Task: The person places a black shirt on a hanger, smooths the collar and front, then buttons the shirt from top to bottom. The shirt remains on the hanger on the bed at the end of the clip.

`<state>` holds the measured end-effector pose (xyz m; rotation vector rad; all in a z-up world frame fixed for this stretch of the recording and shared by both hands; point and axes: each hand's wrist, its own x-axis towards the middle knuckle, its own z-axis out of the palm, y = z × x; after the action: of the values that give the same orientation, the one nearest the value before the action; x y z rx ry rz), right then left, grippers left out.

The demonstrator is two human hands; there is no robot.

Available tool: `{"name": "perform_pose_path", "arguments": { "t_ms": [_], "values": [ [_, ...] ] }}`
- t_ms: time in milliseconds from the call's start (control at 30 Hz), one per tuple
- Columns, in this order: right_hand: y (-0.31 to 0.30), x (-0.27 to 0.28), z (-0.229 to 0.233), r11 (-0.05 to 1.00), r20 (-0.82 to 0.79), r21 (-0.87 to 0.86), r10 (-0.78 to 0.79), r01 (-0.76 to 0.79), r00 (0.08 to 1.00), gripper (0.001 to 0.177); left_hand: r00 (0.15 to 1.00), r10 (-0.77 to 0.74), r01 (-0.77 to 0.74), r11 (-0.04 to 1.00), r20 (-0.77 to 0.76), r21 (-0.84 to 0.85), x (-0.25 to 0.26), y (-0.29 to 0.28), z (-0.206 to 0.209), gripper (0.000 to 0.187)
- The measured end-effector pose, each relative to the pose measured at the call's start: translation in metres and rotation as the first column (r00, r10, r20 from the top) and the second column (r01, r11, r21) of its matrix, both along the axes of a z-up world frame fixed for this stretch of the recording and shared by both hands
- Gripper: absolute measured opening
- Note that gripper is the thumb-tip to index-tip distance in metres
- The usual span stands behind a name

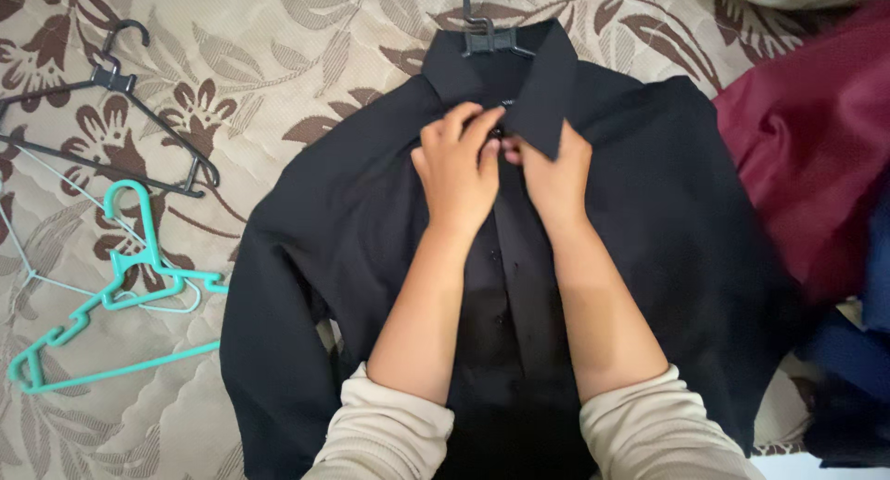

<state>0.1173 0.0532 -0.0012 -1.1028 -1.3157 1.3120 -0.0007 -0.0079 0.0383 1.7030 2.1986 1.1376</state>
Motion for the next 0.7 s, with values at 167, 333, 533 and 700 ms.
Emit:
{"name": "perform_pose_path", "arguments": {
  "t_ms": [167,333,533,700],
  "values": [
    [0.011,0.010,0.001,0.997,-0.201,-0.077,-0.028,0.013,0.979,0.011,0.982,0.011,-0.038,0.989,0.187,0.140,-0.015,-0.005,0.004,0.041],
    [0.019,0.030,0.020,0.960,-0.491,-0.195,-0.275,0.203,0.827,0.007,0.997,0.074,-0.071,0.982,-0.013,0.177,-0.018,-0.007,0.009,0.029],
    [0.005,0.018,0.023,0.916,0.363,0.387,-0.041,-0.110,0.931,0.015,1.000,0.008,-0.008,0.996,-0.003,0.094,-0.016,-0.004,0.005,0.023],
    [-0.003,0.012,0.042,0.828,0.584,0.518,-0.159,-0.215,0.796,0.018,0.999,-0.007,0.011,0.993,-0.035,0.114,-0.011,-0.001,0.000,0.031]
  ]
}}
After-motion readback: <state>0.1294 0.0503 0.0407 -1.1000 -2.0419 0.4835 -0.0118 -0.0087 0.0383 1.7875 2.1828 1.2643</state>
